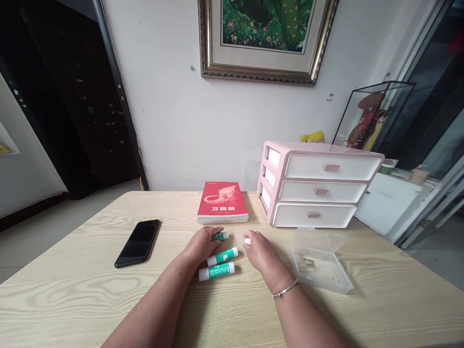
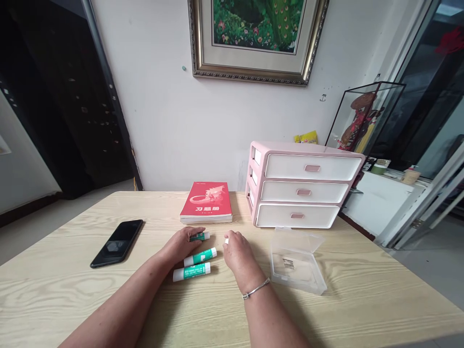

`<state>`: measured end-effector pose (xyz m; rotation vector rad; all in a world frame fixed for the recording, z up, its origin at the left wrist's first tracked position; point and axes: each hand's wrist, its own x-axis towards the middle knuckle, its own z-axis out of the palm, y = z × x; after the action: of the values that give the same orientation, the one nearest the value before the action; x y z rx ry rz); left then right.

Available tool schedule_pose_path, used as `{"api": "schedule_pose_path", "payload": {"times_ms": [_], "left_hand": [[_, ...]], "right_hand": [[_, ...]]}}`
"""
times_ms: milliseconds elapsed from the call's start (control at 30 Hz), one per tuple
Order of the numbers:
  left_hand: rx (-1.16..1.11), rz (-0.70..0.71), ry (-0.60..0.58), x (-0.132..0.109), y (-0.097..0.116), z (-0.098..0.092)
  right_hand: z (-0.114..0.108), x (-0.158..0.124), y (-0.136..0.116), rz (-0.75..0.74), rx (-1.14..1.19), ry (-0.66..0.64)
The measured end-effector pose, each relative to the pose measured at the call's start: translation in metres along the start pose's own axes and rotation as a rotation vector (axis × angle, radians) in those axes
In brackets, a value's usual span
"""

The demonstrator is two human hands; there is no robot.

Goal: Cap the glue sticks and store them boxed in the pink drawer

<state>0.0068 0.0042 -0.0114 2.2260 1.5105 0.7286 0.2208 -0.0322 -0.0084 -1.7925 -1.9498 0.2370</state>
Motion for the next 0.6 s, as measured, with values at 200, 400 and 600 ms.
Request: {"api": "schedule_pose_path", "payload": {"times_ms": [200,400,600], "left_hand": [[0.096,-0.009,0.021,-0.010,-0.002,-0.010],[0.190,-0.088,0.049,-0.014,-0.005,-0.016],[0.231,-0.019,0.007,-0.014,0.000,-0.020]], "right_hand": [[-0.005,-0.006,-0.006,-0.048,-0.023,-0.004],[-0.008,-0.006,-0.008,-0.058,-0.052,0.018],[-0.008,-0.004,-0.008,-0.054,-0.014,0.119]]}}
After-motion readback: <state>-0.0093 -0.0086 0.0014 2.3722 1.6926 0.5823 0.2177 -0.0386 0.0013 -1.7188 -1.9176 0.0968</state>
